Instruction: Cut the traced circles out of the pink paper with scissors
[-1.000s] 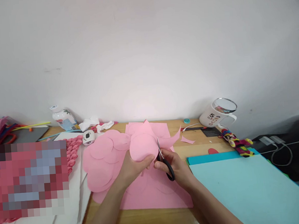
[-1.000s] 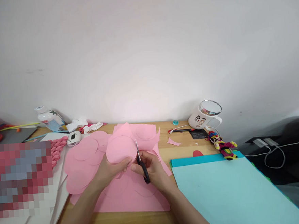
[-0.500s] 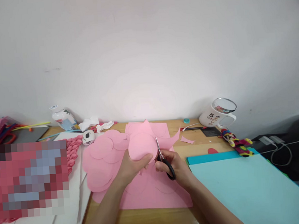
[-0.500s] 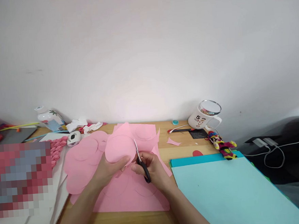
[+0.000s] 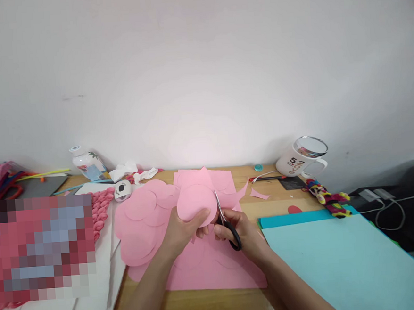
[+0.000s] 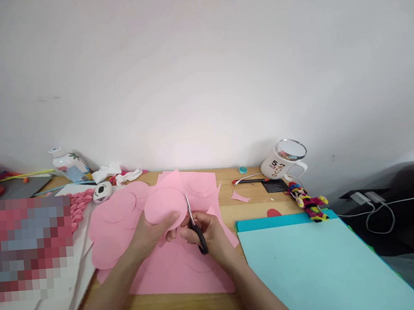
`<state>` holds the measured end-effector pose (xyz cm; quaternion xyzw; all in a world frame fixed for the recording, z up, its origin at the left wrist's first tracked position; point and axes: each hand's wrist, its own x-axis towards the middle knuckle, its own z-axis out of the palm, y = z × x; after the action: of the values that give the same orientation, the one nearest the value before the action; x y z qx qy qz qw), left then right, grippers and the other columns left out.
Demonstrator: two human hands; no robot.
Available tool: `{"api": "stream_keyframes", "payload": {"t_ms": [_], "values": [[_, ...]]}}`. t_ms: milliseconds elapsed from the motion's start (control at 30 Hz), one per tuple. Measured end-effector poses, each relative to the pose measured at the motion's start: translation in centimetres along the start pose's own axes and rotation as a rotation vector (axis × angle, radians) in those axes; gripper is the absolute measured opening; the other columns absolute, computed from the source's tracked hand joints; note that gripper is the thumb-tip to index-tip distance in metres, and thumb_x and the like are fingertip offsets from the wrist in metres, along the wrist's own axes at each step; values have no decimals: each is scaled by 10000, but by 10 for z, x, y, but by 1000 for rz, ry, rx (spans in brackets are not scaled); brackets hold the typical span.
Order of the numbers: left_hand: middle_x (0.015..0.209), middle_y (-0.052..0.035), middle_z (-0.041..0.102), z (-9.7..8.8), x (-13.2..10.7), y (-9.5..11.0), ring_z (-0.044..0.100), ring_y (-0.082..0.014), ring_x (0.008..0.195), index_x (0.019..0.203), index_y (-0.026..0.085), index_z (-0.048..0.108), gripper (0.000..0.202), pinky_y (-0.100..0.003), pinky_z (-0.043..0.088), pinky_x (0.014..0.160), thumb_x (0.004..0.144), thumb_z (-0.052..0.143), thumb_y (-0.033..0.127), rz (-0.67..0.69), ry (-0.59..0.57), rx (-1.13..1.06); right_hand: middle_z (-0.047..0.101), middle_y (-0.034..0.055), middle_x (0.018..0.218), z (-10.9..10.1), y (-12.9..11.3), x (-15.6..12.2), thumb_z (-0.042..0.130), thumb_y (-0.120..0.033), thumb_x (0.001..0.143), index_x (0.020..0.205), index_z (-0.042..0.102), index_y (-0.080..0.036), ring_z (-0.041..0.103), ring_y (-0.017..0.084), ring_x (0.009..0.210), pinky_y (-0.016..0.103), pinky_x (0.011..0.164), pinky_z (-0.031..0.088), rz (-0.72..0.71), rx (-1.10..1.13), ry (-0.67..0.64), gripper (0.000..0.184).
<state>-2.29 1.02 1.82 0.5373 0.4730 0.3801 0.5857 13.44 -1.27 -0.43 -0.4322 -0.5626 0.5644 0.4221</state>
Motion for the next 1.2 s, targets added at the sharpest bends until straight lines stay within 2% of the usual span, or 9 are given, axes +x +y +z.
{"api": "stream_keyframes", "payload": {"t_ms": [233, 433, 667, 933, 1200], "values": [[397, 22, 487, -2, -1, 0, 424, -74, 363, 516, 133, 540, 255, -185, 321, 341, 689, 625, 301, -19, -6, 63, 452, -25, 622, -2, 2, 2, 701, -438, 643, 691, 525, -161, 384, 109, 574, 221, 513, 317, -49, 54, -15, 332], [394, 35, 475, -4, 1, -7, 413, -69, 364, 558, 131, 557, 222, -186, 332, 350, 703, 619, 287, 21, 5, 62, 394, -47, 583, -2, 2, 1, 703, -406, 657, 656, 490, -162, 317, 87, 537, 206, 477, 261, -50, 74, -14, 324], [369, 43, 451, -3, 0, -1, 397, -66, 354, 507, 134, 539, 259, -198, 353, 372, 685, 636, 295, 6, 17, 55, 397, -48, 582, -2, 3, 2, 707, -427, 637, 650, 498, -165, 313, 84, 522, 208, 470, 259, -27, 88, -17, 335], [482, 14, 532, -4, 1, 1, 432, -85, 409, 631, 113, 603, 262, -194, 336, 347, 610, 691, 359, -45, 138, 3, 371, -48, 573, -1, 3, 2, 698, -400, 643, 633, 491, -174, 280, 83, 516, 211, 452, 231, -4, 70, -9, 306], [472, 12, 517, -3, 3, -2, 424, -82, 411, 589, 107, 603, 308, -194, 348, 351, 611, 678, 405, -19, 193, -33, 348, -50, 564, -2, 5, 2, 663, -391, 666, 641, 487, -179, 274, 83, 510, 216, 445, 220, 4, 34, -9, 277]]}}
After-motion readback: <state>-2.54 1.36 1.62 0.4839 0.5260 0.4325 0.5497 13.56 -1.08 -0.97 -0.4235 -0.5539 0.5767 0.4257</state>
